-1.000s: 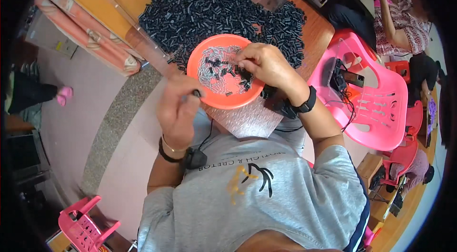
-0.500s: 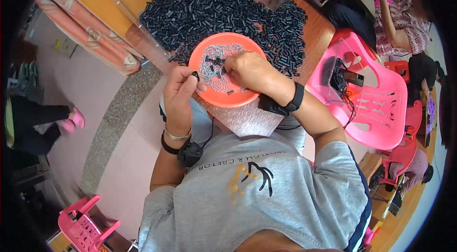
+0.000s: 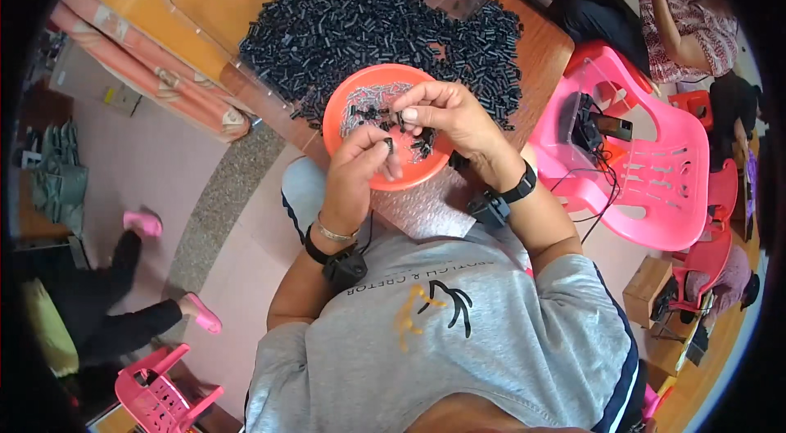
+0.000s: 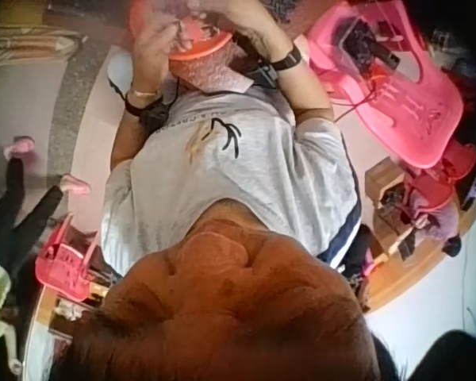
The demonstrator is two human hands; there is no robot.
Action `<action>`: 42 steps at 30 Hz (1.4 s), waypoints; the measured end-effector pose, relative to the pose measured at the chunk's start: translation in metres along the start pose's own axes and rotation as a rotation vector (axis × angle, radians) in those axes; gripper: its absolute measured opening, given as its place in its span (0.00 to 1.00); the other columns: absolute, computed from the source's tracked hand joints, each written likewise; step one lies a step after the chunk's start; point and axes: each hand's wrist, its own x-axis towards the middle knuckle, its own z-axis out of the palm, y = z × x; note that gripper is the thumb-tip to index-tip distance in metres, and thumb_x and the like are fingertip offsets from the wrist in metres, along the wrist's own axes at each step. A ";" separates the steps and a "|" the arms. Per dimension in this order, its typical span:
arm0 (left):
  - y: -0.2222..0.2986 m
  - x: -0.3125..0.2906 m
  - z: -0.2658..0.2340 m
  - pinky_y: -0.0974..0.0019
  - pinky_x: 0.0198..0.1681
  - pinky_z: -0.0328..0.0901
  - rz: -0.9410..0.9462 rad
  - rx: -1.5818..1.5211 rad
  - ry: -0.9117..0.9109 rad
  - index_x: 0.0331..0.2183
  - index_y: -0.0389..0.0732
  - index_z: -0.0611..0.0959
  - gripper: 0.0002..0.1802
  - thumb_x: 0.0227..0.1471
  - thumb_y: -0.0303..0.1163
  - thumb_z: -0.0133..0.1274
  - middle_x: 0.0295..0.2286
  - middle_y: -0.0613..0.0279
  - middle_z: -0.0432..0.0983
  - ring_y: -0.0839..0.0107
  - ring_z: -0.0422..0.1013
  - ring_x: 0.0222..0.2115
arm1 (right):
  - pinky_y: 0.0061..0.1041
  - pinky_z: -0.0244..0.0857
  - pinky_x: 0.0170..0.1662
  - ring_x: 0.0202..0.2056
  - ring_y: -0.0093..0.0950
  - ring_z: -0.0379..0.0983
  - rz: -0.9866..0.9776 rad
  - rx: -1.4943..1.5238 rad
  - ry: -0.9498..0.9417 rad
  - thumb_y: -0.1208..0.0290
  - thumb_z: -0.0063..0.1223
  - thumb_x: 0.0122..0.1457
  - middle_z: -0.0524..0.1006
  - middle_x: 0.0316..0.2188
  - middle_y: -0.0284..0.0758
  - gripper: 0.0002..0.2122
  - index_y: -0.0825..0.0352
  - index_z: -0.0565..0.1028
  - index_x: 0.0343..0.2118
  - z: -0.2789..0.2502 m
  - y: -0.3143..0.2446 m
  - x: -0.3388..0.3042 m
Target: The person assembles small components by picking up metal pins from a dish and inserting them into plastic tubes by hand.
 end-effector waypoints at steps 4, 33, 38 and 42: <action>0.000 0.006 0.006 0.74 0.31 0.62 -0.028 -0.066 -0.040 0.32 0.38 0.72 0.08 0.56 0.32 0.41 0.25 0.64 0.71 0.78 0.67 0.25 | 0.16 0.67 0.34 0.27 0.18 0.73 -0.039 -0.030 0.027 0.75 0.55 0.53 0.77 0.29 0.31 0.07 0.68 0.77 0.35 0.003 0.000 -0.005; -0.006 0.008 0.009 0.74 0.32 0.62 -0.058 -0.026 -0.038 0.33 0.37 0.72 0.09 0.56 0.32 0.40 0.26 0.63 0.71 0.76 0.68 0.26 | 0.14 0.63 0.31 0.27 0.15 0.70 -0.115 -0.133 0.050 0.75 0.54 0.54 0.77 0.27 0.28 0.07 0.68 0.77 0.35 0.013 0.001 -0.018; -0.007 0.008 0.009 0.73 0.32 0.62 -0.054 -0.019 -0.035 0.33 0.37 0.72 0.09 0.56 0.32 0.39 0.26 0.63 0.70 0.75 0.68 0.26 | 0.14 0.63 0.31 0.27 0.14 0.69 -0.114 -0.137 0.022 0.75 0.54 0.54 0.76 0.27 0.27 0.08 0.68 0.77 0.37 0.014 0.000 -0.019; -0.007 0.008 0.007 0.73 0.32 0.62 -0.052 -0.096 -0.031 0.34 0.38 0.72 0.09 0.56 0.32 0.41 0.26 0.63 0.70 0.75 0.68 0.25 | 0.14 0.64 0.28 0.24 0.18 0.73 -0.167 -0.143 -0.034 0.78 0.52 0.55 0.75 0.24 0.30 0.09 0.71 0.73 0.40 0.015 0.003 -0.020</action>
